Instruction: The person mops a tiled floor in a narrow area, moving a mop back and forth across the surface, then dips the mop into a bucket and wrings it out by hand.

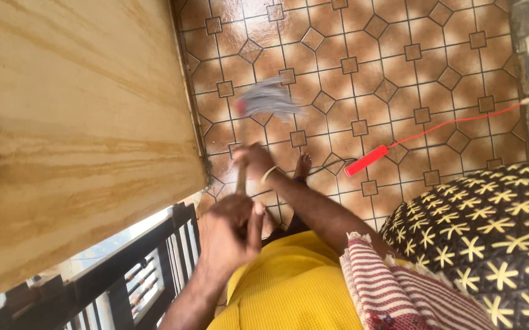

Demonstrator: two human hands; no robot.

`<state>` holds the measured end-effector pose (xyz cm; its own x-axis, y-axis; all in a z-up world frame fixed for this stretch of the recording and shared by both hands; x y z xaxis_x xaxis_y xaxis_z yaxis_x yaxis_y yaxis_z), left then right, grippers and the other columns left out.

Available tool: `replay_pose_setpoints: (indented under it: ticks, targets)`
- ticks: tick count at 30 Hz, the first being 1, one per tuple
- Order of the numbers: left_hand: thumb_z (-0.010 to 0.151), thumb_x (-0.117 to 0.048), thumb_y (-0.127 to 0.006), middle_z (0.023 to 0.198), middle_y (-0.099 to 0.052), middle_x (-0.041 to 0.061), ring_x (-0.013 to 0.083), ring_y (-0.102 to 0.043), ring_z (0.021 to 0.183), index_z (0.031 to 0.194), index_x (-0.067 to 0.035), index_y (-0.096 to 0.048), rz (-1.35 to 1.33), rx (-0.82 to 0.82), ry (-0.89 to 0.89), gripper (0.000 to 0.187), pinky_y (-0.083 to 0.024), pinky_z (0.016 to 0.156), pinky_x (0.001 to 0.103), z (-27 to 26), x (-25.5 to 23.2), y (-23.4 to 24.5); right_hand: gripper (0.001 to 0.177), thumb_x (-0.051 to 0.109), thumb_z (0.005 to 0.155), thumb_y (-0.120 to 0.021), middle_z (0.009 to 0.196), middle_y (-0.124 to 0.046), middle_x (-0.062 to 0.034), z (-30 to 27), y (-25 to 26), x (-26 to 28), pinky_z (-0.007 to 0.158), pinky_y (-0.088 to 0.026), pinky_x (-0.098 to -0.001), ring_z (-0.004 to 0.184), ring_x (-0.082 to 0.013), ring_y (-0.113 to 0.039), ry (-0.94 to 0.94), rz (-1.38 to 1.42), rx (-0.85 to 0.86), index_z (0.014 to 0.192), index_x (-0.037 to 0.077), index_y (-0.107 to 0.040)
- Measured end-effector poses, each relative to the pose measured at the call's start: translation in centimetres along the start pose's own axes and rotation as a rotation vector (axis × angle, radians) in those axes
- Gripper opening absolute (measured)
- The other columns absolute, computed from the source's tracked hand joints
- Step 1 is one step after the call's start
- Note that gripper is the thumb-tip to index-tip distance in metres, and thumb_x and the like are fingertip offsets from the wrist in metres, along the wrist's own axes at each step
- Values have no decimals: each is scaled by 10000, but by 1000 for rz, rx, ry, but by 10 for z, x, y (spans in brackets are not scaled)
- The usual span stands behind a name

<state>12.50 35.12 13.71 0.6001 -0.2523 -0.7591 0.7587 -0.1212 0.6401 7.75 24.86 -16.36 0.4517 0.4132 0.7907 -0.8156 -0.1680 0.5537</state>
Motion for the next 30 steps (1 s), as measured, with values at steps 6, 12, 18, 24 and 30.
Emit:
replay_pose_setpoints:
  ticks: [6, 12, 18, 24, 30]
  targets:
    - [902, -162, -686, 648, -661, 111, 249, -636, 539, 684, -33, -668, 67, 115, -147, 253, -547, 575, 380, -52, -30, 1, 163, 340, 817, -756, 798, -754, -53, -53, -18, 59, 669, -541, -444, 764, -298, -721, -126, -2, 370, 849, 180, -750]
    - [951, -132, -697, 834, -693, 142, 286, -695, 732, 829, -14, -674, -106, 77, -387, 172, -578, 716, 378, -58, -46, -22, 153, 255, 621, -788, 740, -710, -37, -86, 62, -4, 667, -543, -451, 727, -300, -707, -77, -125, 247, 742, 208, -707]
    - [1049, -190, -583, 758, -560, 104, 263, -563, 703, 765, -33, -545, -531, 241, -423, 327, -492, 731, 390, -5, 16, -155, 118, 318, 869, -758, 928, -738, -74, -147, 152, -181, 767, -545, -457, 906, -325, -706, -712, -538, 11, 878, 201, -742]
    - [1053, -339, -579, 749, -602, 48, 157, -547, 692, 892, -16, -676, -625, 243, 12, 374, -452, 642, 333, 33, 94, -221, 238, 288, 689, -766, 953, -724, -132, -177, 184, -233, 675, -516, -627, 944, -453, -659, -866, -806, -81, 920, 244, -803]
    - [1044, -313, -597, 633, -546, 20, 133, -485, 597, 898, -25, -715, -385, 156, 126, 343, -405, 553, 338, -3, 91, -102, 97, 230, 846, -684, 848, -723, -118, -127, 85, -161, 709, -543, -507, 820, -369, -692, -424, -595, -168, 867, 158, -746]
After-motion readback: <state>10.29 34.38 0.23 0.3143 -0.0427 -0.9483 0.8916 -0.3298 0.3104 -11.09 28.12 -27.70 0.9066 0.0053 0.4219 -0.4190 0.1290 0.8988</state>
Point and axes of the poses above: each hand's wrist, its own z-axis towards the middle knuckle, its own y-axis out of the back of the hand, x = y × z, the point moved 8 cm from there along z, towards the middle knuckle
